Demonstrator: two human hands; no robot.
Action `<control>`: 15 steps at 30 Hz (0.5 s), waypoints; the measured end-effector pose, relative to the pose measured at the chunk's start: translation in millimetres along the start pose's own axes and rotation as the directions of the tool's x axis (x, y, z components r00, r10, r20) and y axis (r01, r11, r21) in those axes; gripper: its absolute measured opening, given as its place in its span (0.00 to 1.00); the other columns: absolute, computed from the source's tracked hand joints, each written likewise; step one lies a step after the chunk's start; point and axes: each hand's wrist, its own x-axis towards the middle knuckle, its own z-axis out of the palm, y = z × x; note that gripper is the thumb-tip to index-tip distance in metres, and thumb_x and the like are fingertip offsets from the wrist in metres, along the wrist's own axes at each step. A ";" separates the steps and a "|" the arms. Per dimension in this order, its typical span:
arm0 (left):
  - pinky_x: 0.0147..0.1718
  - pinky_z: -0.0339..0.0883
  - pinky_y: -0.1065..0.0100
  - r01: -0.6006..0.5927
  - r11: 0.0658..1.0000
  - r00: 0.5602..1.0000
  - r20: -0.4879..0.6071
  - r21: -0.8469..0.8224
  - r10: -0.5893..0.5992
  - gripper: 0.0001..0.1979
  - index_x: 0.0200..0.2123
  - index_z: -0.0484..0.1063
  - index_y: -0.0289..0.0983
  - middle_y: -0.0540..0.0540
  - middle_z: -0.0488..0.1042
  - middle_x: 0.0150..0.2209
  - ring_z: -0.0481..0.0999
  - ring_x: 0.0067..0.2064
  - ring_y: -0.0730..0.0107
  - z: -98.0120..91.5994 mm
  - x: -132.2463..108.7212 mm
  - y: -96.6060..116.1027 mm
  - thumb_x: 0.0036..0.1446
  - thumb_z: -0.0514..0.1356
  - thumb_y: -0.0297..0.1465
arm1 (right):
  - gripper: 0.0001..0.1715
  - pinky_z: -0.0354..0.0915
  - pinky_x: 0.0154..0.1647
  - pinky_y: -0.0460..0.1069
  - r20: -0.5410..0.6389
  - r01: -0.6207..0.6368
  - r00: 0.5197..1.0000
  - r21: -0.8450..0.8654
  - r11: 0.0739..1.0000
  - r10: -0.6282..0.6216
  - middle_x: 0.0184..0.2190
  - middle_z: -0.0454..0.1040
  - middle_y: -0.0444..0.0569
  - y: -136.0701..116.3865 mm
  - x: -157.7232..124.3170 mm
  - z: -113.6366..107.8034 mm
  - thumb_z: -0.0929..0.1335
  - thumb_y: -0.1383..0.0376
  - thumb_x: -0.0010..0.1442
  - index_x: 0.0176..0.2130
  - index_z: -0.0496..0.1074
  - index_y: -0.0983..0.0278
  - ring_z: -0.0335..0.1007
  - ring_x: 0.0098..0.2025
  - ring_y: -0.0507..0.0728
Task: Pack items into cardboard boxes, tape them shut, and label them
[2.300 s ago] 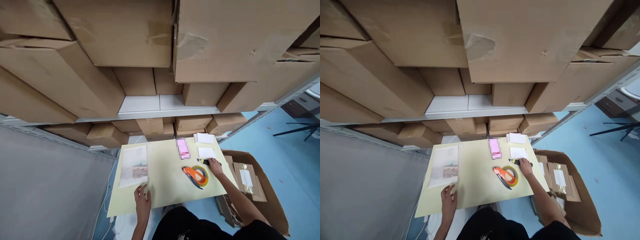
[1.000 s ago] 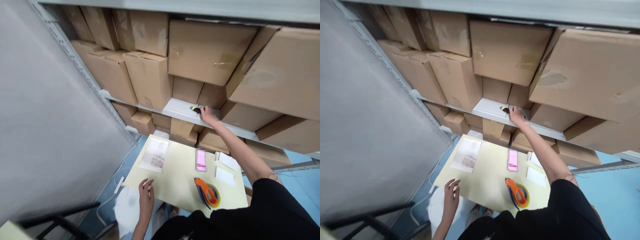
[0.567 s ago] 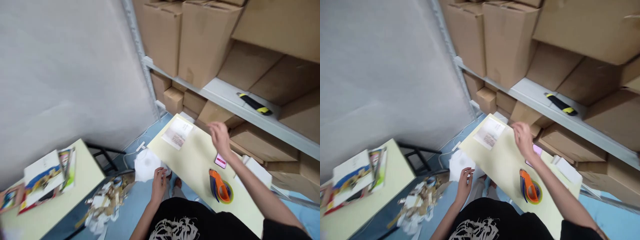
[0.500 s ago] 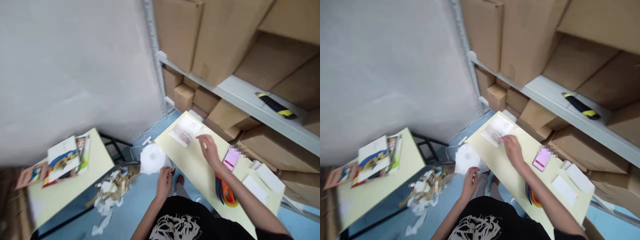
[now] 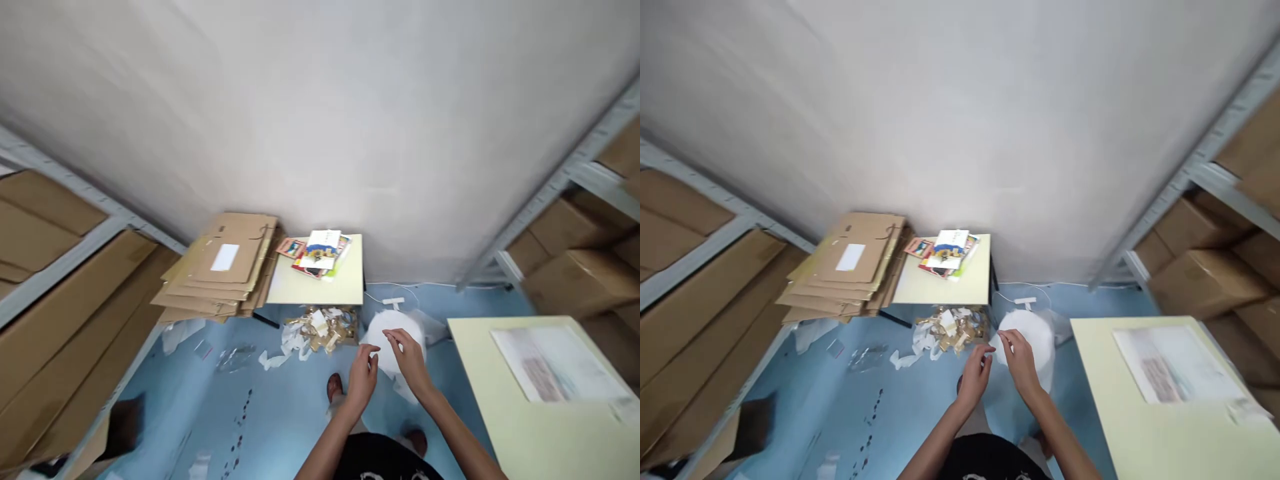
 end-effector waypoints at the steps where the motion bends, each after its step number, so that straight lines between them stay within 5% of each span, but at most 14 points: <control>1: 0.43 0.67 0.61 0.009 1.000 0.998 -0.064 0.001 -0.009 0.12 0.41 0.70 0.38 0.42 0.71 0.42 0.72 0.43 0.65 -23.0 5.5 -13.0 0.59 0.49 0.30 | 0.19 0.67 0.45 0.57 0.024 0.026 0.999 0.000 1.000 -0.026 0.38 0.75 0.53 -8.1 8.5 20.9 0.59 0.58 0.63 0.41 0.75 0.59 0.71 0.42 0.61; 5: 0.43 0.67 0.59 0.076 0.997 0.939 -0.335 -0.013 -0.076 0.11 0.39 0.71 0.37 0.41 0.73 0.40 0.73 0.43 0.62 -135.1 26.0 -78.9 0.57 0.51 0.31 | 0.18 0.67 0.46 0.57 0.127 0.148 0.981 0.003 0.989 -0.147 0.40 0.75 0.53 -52.0 46.9 126.2 0.59 0.59 0.63 0.44 0.74 0.58 0.71 0.43 0.61; 11: 0.41 0.69 0.59 0.234 0.938 0.707 -0.618 -0.255 -0.344 0.12 0.40 0.69 0.32 0.38 0.73 0.41 0.75 0.39 0.62 -329.9 53.4 -192.5 0.55 0.52 0.31 | 0.17 0.67 0.49 0.56 0.312 0.438 0.866 -0.099 0.893 -0.390 0.45 0.72 0.54 -136.2 106.4 315.2 0.61 0.65 0.61 0.49 0.70 0.61 0.69 0.48 0.60; 15: 0.46 0.66 0.58 0.223 0.911 0.602 -0.686 -0.347 -0.409 0.12 0.40 0.68 0.30 0.37 0.73 0.42 0.74 0.44 0.61 -416.8 81.0 -248.7 0.57 0.50 0.30 | 0.24 0.64 0.52 0.57 0.453 0.605 0.765 -0.265 0.751 -0.457 0.50 0.68 0.58 -178.9 144.9 421.4 0.62 0.71 0.57 0.54 0.65 0.65 0.64 0.53 0.61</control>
